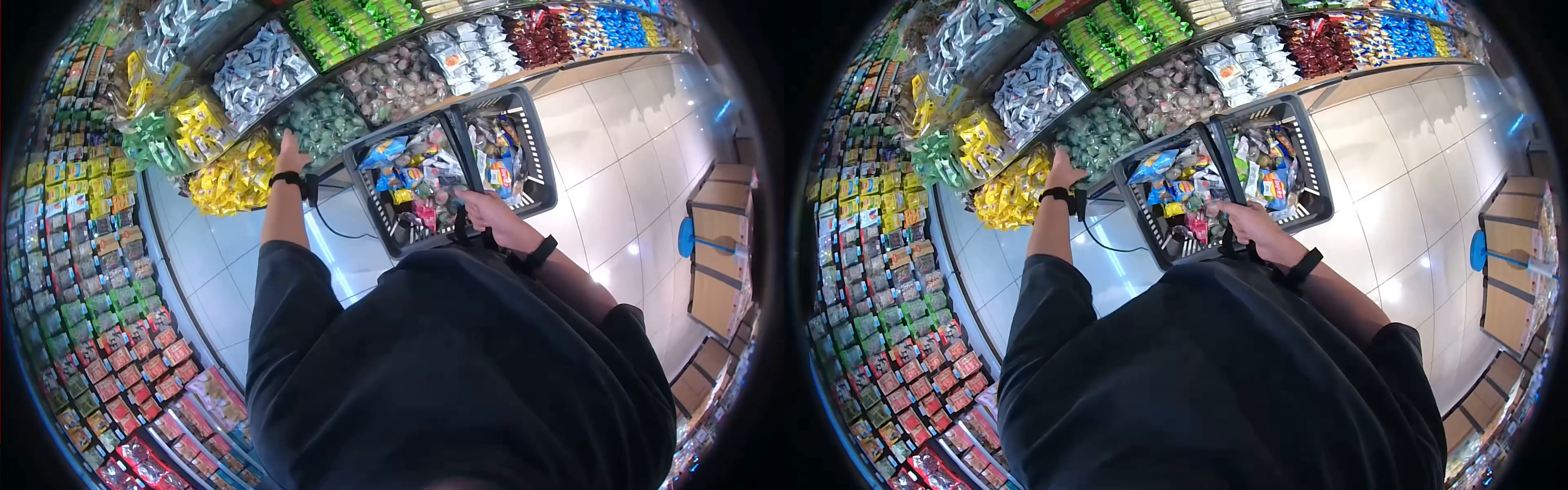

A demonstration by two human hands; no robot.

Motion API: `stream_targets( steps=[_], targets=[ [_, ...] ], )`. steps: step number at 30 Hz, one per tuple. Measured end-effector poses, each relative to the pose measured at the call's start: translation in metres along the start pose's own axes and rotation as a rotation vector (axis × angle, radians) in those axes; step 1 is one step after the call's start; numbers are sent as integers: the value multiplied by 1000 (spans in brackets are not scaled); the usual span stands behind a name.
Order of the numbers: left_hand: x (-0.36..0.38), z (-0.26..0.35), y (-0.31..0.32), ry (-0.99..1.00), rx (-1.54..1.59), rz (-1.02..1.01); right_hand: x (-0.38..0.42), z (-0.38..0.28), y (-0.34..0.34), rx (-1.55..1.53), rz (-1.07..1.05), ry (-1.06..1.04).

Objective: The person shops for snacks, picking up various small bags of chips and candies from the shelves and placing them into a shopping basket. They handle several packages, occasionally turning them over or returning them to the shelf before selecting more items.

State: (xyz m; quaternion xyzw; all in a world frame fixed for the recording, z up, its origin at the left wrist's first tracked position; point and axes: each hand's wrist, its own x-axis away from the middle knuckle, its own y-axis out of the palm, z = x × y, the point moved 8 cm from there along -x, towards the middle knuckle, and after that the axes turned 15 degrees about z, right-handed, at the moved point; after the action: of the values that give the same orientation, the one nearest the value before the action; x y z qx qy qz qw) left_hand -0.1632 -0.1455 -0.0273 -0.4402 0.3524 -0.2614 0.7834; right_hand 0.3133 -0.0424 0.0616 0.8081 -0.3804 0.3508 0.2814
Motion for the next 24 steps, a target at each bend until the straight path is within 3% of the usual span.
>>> stream_targets(
  steps=[2, 3, 6, 7, 9, 10, 12, 14, 16, 17, 18, 20, 22, 24],
  targets=[
    [46, -49, 36, -1422, 808, 100, -4, -2, 1, 3, 28, 2],
    [47, -60, 47, -1330, 787, 94, -4, 1, 0, 1, 58, 11],
    [55, 7, -7, -830, 700, 423, -5, 2, -1, 31, 64, 2],
    [65, 33, -17, -835, 702, 412, -5, 2, -1, 2, 47, 17],
    [73, 124, -79, -443, 572, 592, -2, 0, 2, 6, 54, 5],
    [88, 155, -88, -454, 586, 566, 0, -1, 2, 18, 50, -13],
    [101, 233, -79, -172, 656, 217, 3, -2, 5, 3, 13, 9],
    [124, 277, -50, -53, 635, -34, 4, -1, 5, 9, 15, 1],
    [143, 293, -10, 114, 641, -127, 5, 0, 2, 14, 28, 8],
    [152, 287, 20, 49, 674, -200, 5, -1, 2, 13, 31, 6],
    [154, 288, 32, 46, 674, -198, 4, -1, 2, 16, 31, 7],
    [161, 306, 43, 228, 595, -138, 3, 0, -1, 30, 49, -2],
    [163, 307, 58, 212, 594, -167, 1, 3, -4, 3, 33, 8],
    [164, 307, 66, 318, 474, -146, -1, 4, -5, -28, 13, 15]
  ],
)
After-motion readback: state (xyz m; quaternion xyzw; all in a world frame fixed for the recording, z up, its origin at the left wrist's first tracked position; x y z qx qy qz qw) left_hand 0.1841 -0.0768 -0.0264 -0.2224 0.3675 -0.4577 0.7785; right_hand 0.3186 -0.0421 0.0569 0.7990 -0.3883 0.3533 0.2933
